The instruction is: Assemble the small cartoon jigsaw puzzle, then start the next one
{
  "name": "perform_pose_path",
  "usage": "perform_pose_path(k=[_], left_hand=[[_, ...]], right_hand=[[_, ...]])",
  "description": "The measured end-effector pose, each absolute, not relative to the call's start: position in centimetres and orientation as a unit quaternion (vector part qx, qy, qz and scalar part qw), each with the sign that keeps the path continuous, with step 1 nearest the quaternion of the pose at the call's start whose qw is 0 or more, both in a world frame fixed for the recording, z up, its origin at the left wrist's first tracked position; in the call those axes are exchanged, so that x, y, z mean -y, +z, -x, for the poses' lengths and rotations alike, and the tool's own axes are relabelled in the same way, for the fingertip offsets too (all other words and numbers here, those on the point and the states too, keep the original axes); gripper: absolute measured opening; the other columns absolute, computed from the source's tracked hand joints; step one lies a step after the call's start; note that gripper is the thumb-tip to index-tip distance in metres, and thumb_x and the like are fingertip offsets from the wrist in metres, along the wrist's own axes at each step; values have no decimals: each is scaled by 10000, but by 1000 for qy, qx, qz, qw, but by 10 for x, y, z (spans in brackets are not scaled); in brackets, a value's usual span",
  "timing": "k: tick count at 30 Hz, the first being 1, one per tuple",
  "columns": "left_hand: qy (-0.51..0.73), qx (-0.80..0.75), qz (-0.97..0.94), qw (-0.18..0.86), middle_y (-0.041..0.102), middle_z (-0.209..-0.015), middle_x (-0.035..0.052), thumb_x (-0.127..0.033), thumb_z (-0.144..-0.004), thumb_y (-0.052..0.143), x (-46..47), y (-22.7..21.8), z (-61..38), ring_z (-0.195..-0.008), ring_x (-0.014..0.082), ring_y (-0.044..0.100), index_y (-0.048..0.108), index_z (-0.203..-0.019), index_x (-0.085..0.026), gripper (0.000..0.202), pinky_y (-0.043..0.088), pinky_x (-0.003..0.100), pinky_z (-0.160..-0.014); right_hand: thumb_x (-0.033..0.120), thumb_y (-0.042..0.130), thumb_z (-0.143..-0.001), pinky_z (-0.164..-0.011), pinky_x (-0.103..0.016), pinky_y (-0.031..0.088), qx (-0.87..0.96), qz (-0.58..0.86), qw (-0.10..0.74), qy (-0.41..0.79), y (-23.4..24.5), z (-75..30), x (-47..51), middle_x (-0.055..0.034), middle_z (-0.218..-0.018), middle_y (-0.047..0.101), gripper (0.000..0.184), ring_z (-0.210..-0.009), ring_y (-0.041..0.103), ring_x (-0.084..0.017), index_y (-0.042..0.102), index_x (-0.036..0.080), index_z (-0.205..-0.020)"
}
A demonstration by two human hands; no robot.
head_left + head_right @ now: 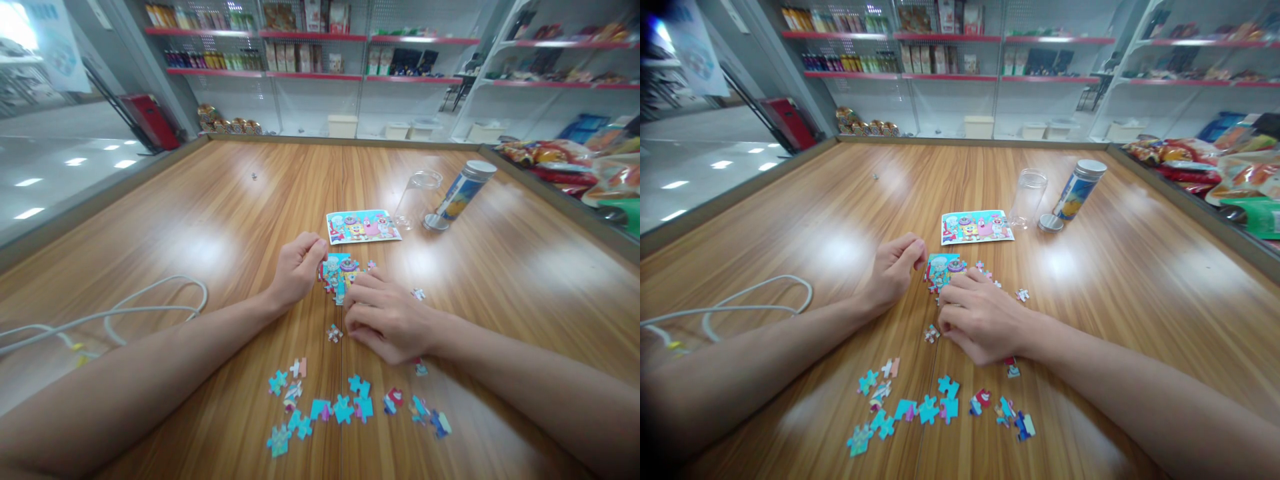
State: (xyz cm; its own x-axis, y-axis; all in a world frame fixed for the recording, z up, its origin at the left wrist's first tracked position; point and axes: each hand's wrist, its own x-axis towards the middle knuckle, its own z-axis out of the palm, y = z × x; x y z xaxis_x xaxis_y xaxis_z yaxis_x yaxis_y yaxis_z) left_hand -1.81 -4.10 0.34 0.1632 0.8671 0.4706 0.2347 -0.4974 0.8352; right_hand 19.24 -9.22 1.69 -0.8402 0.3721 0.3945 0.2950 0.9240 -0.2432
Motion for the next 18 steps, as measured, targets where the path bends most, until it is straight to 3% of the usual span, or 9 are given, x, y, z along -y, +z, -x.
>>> perform_pose_path(k=[7,13,16,18], left_hand=[[508,-397,-700,308,458,-598,-20,-301,-959,473,41,5,18,-590,110,444,517,-620,-168,366,348,265,-590],[484,-398,-693,357,456,-563,-24,-329,-959,479,43,5,16,-526,103,425,518,-624,-169,374,329,258,-523],[477,-393,-704,349,463,-570,-19,-331,-968,471,44,5,17,-535,104,429,525,-624,-166,385,324,257,-522],[474,-392,-712,340,460,-567,-18,-323,-967,470,45,5,18,-536,104,426,520,-619,-166,386,316,256,-519]], right_hand=[[153,575,-890,-742,-352,335,914,267,303,47,11,-195,84,-64,-863,624,68,-824,498,-196,642,161,-882],[182,558,-814,-683,-345,317,923,177,330,91,10,-205,81,6,-654,590,62,-627,490,-148,603,189,-772],[241,534,-800,-635,-326,321,939,133,286,139,15,-213,74,30,-542,553,148,-518,458,-122,556,201,-660],[270,548,-788,-583,-302,300,952,171,205,152,26,-217,72,25,-523,557,184,-499,459,-117,546,198,-619]])
